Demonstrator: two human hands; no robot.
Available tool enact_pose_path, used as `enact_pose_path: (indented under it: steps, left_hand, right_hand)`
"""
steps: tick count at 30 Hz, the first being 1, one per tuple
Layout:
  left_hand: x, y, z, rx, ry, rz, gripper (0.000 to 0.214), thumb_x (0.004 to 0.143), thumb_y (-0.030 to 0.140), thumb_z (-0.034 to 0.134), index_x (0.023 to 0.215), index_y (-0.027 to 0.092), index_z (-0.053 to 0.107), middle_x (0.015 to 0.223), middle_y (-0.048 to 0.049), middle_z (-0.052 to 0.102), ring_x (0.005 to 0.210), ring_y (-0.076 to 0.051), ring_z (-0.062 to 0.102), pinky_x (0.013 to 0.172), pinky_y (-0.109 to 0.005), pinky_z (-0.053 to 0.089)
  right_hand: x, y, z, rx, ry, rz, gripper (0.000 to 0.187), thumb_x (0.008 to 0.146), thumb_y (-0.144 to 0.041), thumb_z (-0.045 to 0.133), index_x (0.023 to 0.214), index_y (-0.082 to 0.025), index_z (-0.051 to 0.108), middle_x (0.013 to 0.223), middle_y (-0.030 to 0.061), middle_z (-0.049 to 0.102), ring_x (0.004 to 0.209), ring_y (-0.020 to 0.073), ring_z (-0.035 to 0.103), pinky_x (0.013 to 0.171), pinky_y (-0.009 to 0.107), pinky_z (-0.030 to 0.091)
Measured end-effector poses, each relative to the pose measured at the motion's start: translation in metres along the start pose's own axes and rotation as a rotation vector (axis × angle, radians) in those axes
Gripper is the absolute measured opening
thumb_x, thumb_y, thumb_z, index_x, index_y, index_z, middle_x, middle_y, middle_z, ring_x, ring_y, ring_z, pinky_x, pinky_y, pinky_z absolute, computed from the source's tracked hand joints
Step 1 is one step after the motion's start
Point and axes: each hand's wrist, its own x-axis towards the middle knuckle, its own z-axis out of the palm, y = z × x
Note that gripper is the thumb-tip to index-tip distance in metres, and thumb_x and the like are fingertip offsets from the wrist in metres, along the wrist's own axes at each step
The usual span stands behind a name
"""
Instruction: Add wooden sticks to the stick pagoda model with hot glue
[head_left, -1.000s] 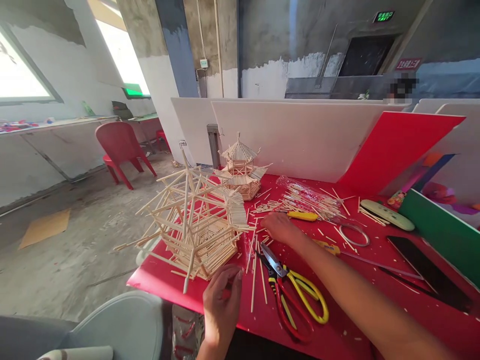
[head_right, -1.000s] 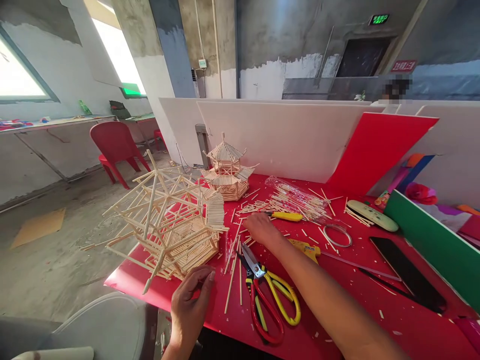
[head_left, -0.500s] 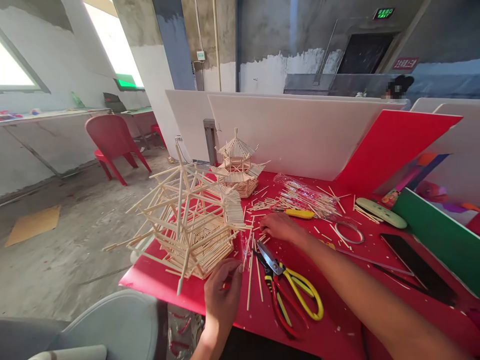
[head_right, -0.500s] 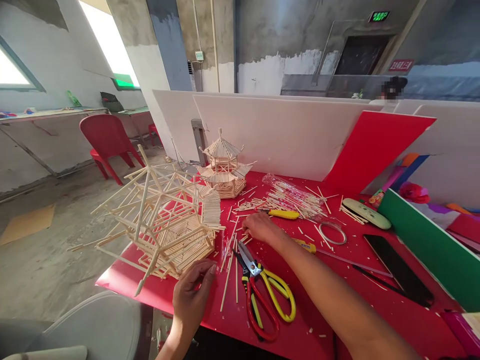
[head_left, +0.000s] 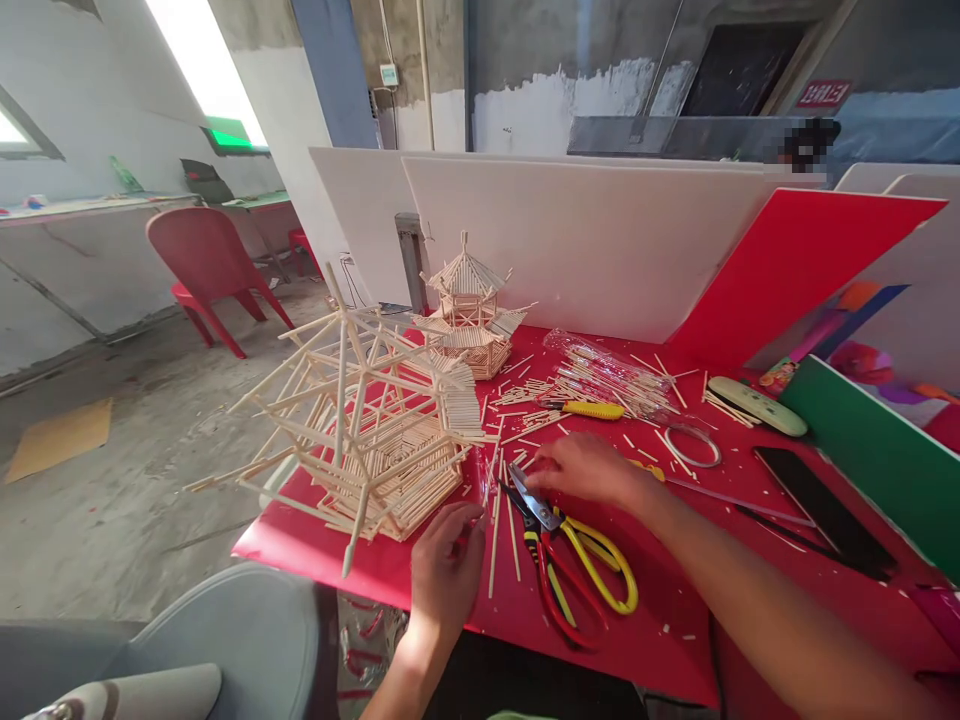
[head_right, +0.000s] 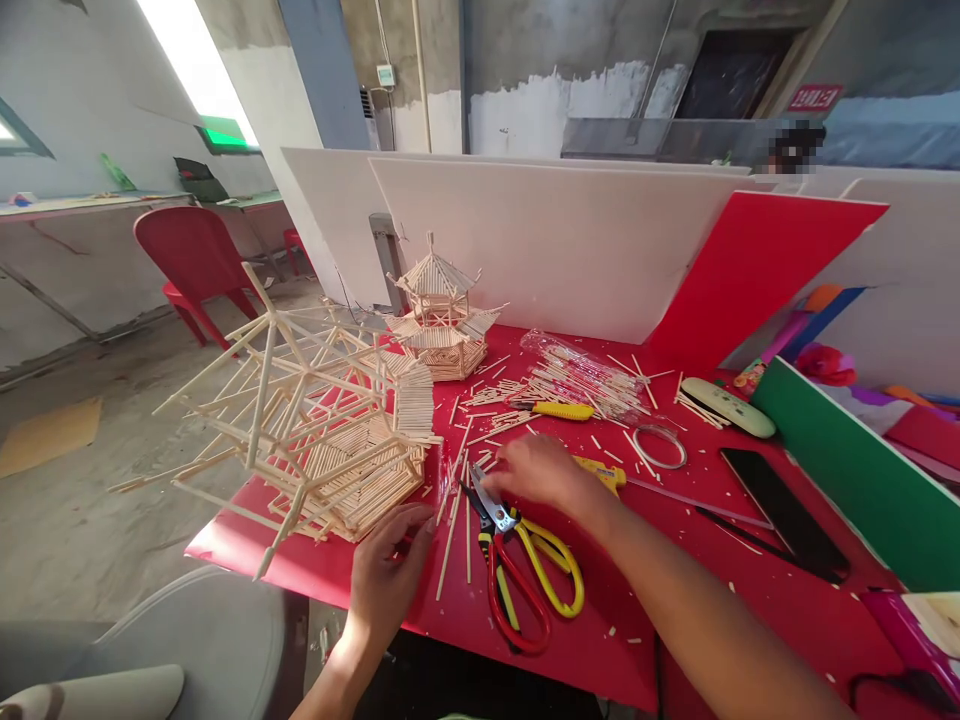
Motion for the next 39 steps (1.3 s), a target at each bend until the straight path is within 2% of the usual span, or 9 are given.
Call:
enact_pose_path:
  steps: [3,6,9,12,22,28,33,37,39]
  left_hand:
    - [-0.006,-0.001,0.005,0.177,-0.142,0.118,0.017,0.091,0.020,0.057,0.093,0.024,0.074,0.097,-0.0057,0.075,0.085,-0.020,0.071,0.072,-0.028,0.054]
    - [-0.009,-0.001,0.011,0.421,-0.225,0.158,0.017,0.091,0.023,0.057,0.088,0.025,0.073,0.095,-0.0053,0.073,0.081,-0.020,0.070,0.064,-0.028,0.049]
    - [-0.008,-0.002,0.017,0.604,-0.242,0.093,0.019,0.093,0.026,0.055,0.083,0.025,0.071,0.084,-0.0045,0.069,0.071,-0.019,0.067,0.052,-0.027,0.039]
    - [-0.007,-0.003,0.019,0.680,-0.242,0.047,0.020,0.093,0.024,0.054,0.080,0.024,0.070,0.077,-0.0033,0.066,0.066,-0.018,0.065,0.049,-0.027,0.033]
    - [-0.011,-0.009,0.022,0.693,-0.147,-0.018,0.019,0.092,0.023,0.056,0.077,0.024,0.069,0.073,-0.0019,0.066,0.063,-0.017,0.064,0.050,-0.028,0.027]
    - [-0.009,-0.007,0.022,0.715,-0.161,-0.004,0.018,0.092,0.023,0.056,0.079,0.023,0.068,0.074,-0.0018,0.065,0.062,-0.017,0.064,0.049,-0.029,0.026]
    - [-0.010,-0.004,0.021,0.609,-0.180,0.095,0.021,0.095,0.024,0.052,0.082,0.024,0.069,0.083,-0.0026,0.068,0.066,-0.016,0.065,0.051,-0.028,0.034]
    - [-0.010,-0.001,0.025,0.467,-0.301,0.230,0.019,0.093,0.021,0.052,0.090,0.024,0.071,0.105,-0.0042,0.071,0.085,-0.019,0.068,0.064,-0.027,0.045]
    - [-0.009,-0.001,0.026,0.447,-0.335,0.243,0.020,0.092,0.017,0.052,0.093,0.024,0.071,0.111,-0.0042,0.071,0.091,-0.020,0.068,0.067,-0.028,0.047]
  right_hand:
    - [-0.030,-0.018,0.022,0.034,0.021,0.039,0.054,0.078,-0.059,0.070,0.120,-0.027,0.066,0.106,0.0071,0.074,0.098,0.0290,0.068,0.077,0.034,0.046]
    - [-0.048,-0.030,0.041,0.063,0.071,0.117,0.058,0.084,-0.046,0.065,0.137,-0.026,0.054,0.121,0.0094,0.069,0.108,0.0287,0.065,0.084,0.036,0.045]
    - [-0.053,-0.035,0.053,0.081,0.133,0.216,0.050,0.089,-0.036,0.057,0.136,-0.021,0.054,0.117,0.0110,0.069,0.105,0.0268,0.066,0.083,0.035,0.045]
    - [-0.055,-0.038,0.061,0.089,0.187,0.266,0.038,0.090,-0.033,0.054,0.126,-0.022,0.061,0.110,0.0094,0.070,0.101,0.0248,0.066,0.078,0.032,0.045]
    - [-0.066,-0.046,0.069,0.093,0.271,0.314,0.020,0.089,-0.031,0.054,0.101,-0.023,0.068,0.093,0.0058,0.066,0.089,0.0230,0.065,0.068,0.031,0.041]
    - [-0.066,-0.044,0.070,0.125,0.307,0.338,0.015,0.087,-0.032,0.056,0.090,-0.025,0.069,0.086,0.0019,0.068,0.087,0.0206,0.065,0.066,0.030,0.038]
    - [-0.066,-0.048,0.073,0.137,0.349,0.373,0.014,0.086,-0.031,0.057,0.088,-0.023,0.069,0.087,0.0029,0.070,0.087,0.0216,0.065,0.067,0.031,0.038]
    - [-0.062,-0.056,0.073,0.133,0.384,0.370,0.011,0.086,-0.027,0.058,0.084,-0.022,0.068,0.087,0.0031,0.070,0.088,0.0209,0.064,0.069,0.030,0.037]
    - [-0.057,-0.061,0.073,0.134,0.399,0.358,0.009,0.086,-0.027,0.060,0.083,-0.022,0.067,0.087,0.0026,0.070,0.088,0.0203,0.064,0.070,0.030,0.038]
